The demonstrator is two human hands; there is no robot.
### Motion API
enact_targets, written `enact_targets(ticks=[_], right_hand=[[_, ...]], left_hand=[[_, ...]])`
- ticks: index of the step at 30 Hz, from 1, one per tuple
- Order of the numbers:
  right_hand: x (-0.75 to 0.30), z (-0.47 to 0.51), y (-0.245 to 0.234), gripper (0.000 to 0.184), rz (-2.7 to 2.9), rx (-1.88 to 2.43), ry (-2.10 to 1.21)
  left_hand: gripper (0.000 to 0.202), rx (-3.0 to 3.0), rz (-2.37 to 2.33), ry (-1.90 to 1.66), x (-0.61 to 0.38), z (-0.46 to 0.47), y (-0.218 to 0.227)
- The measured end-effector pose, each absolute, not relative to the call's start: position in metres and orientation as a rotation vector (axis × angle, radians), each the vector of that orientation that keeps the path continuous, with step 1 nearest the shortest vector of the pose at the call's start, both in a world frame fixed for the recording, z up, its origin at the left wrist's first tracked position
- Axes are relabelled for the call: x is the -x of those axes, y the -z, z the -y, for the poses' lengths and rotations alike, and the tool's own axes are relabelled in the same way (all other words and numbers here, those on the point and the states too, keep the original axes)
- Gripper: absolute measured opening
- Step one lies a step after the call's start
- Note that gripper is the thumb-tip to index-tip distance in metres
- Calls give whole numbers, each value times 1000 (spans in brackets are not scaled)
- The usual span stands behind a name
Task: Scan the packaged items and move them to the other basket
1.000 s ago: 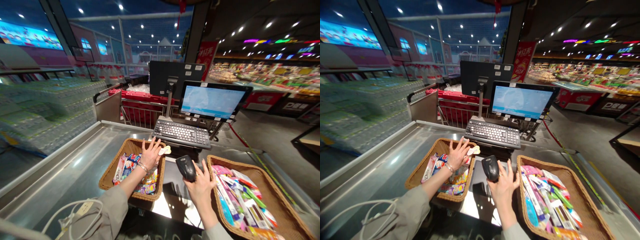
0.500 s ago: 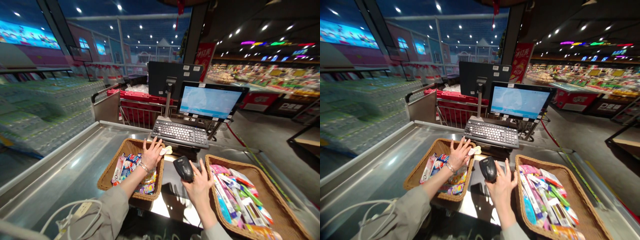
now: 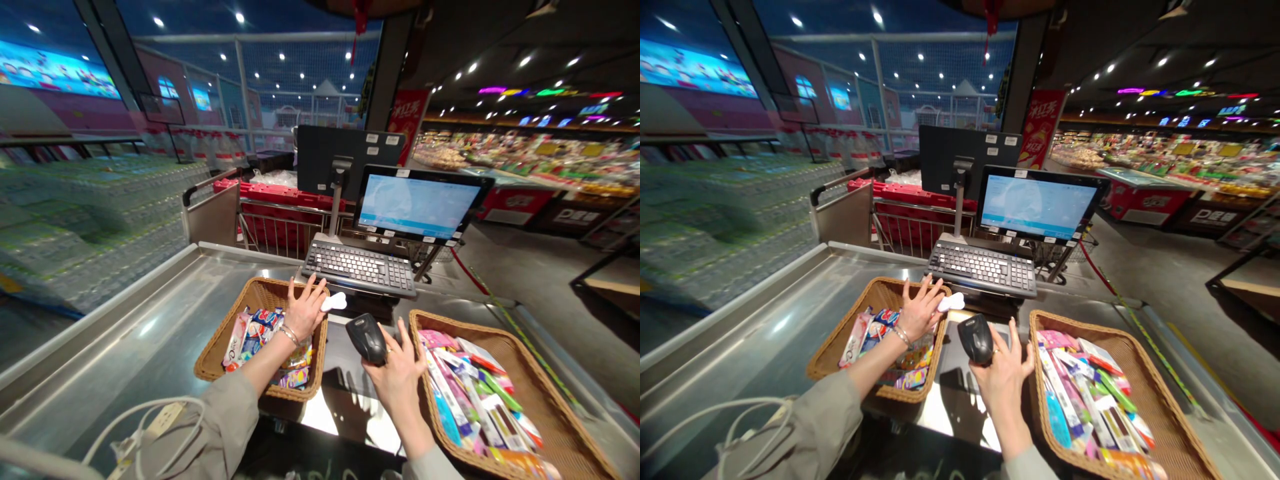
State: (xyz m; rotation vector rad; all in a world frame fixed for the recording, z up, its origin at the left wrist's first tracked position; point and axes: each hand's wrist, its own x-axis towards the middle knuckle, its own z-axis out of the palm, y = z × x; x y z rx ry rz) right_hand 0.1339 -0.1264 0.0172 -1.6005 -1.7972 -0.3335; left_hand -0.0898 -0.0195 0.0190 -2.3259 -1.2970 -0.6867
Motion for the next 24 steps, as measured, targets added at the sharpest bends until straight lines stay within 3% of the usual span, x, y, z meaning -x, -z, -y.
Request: enact_targets(ticks=[24], right_hand=[[-155, 137, -12, 22, 1669, 1707, 404]], left_hand=[[36, 2368, 1175, 755, 60, 12, -22]])
